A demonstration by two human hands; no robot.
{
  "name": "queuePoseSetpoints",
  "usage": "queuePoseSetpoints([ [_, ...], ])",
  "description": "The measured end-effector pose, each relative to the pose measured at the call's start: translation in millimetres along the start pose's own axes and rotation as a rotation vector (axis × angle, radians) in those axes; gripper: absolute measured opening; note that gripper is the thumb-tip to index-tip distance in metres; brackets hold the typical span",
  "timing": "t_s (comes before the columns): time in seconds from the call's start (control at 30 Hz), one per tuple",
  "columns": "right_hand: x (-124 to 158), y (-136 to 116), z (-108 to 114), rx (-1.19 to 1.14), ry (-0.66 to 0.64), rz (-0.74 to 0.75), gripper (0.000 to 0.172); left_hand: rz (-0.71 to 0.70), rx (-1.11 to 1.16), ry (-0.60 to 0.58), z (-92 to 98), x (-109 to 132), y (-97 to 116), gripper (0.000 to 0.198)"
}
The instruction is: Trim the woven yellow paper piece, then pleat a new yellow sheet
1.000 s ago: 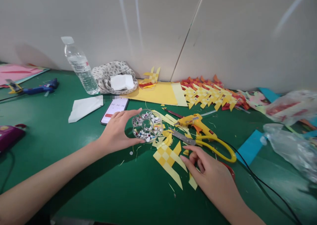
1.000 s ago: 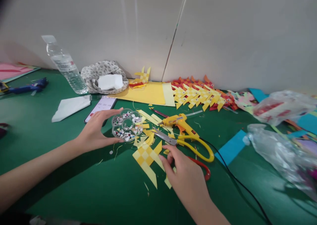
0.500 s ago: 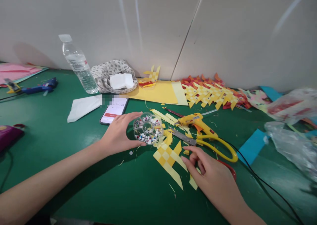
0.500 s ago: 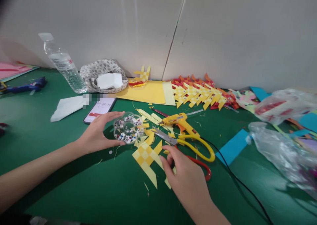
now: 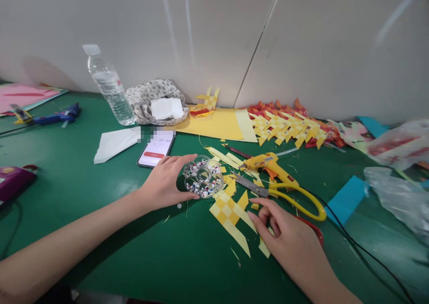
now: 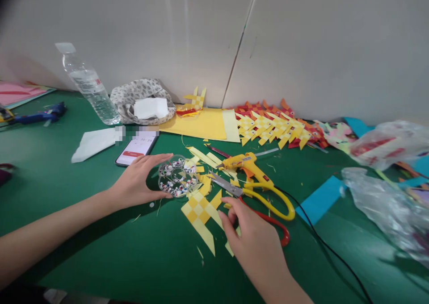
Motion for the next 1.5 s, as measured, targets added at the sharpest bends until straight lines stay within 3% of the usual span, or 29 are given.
queuePoseSetpoints([
  [0.27,0.1,1.0,-0.6,0.013,0.010,0.023,0.026,-0.001,0.005,-0.005,0.1,0.0,0.1,0.083],
  [0.47,0.4,1.7,0.0,0.014,-0.004,0.033,0.026,-0.140,-0.025,0.095,4.0,1.3,5.0,0.071],
  [0.7,0.9,0.7,0.2,0.009,-0.013,0.020,0.026,-0.056,-0.006,0.048,2.2,0.1,3.0,0.081],
  [1.5,1.4,0.4,-5.9,0.028,0.045,0.095,0.018,-0.108,-0.034,0.091,-0.6,1.3,1.9,0.083],
])
Point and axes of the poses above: each hand's wrist, its own x-axis away from the middle knuckle, its own z-axis out of the back of the hand, y = z × x, the point moved 1 cm from there along -x, towards the middle knuckle
